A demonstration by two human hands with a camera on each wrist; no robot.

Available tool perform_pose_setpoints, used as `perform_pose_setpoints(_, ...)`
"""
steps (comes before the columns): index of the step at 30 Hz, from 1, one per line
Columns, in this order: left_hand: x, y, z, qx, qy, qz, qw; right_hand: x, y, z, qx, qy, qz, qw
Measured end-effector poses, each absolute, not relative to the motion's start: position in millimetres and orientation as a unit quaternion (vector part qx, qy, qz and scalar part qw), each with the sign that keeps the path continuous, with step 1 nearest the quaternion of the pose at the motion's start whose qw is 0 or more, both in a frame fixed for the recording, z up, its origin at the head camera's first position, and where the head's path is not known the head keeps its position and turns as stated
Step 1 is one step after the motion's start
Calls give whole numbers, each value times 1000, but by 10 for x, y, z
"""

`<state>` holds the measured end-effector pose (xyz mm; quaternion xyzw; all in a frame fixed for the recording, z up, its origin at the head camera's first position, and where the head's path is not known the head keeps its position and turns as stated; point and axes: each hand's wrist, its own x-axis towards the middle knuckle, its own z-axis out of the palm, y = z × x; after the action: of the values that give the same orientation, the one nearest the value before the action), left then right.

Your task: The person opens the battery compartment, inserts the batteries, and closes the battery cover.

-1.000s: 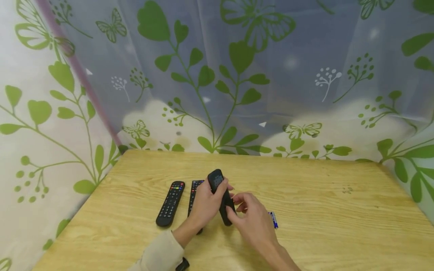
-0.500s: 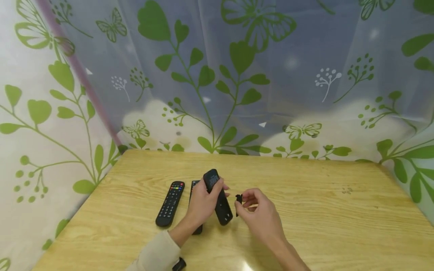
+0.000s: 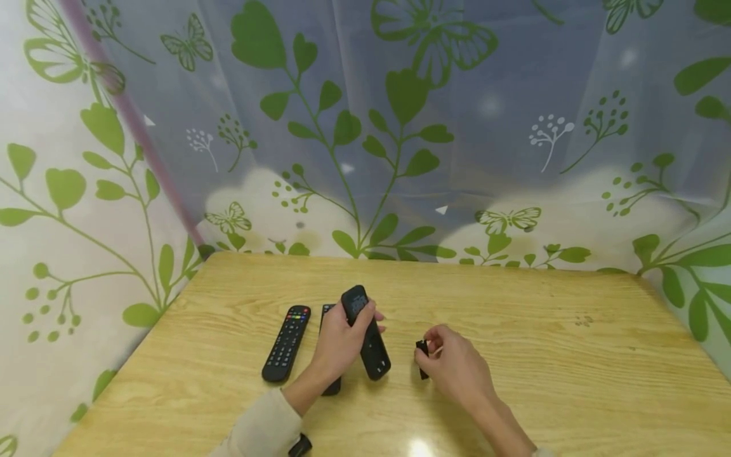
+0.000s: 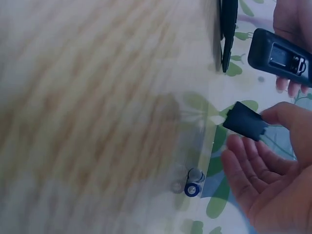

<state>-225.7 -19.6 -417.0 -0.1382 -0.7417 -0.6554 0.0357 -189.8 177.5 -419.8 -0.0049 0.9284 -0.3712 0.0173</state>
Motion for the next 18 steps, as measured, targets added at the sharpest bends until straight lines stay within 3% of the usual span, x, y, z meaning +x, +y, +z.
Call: perform_pose_setpoints(18, -2255, -223, -4162, -143, -746, -650, 35, -2011, 1761, -4255, -43, 962, -264, 45)
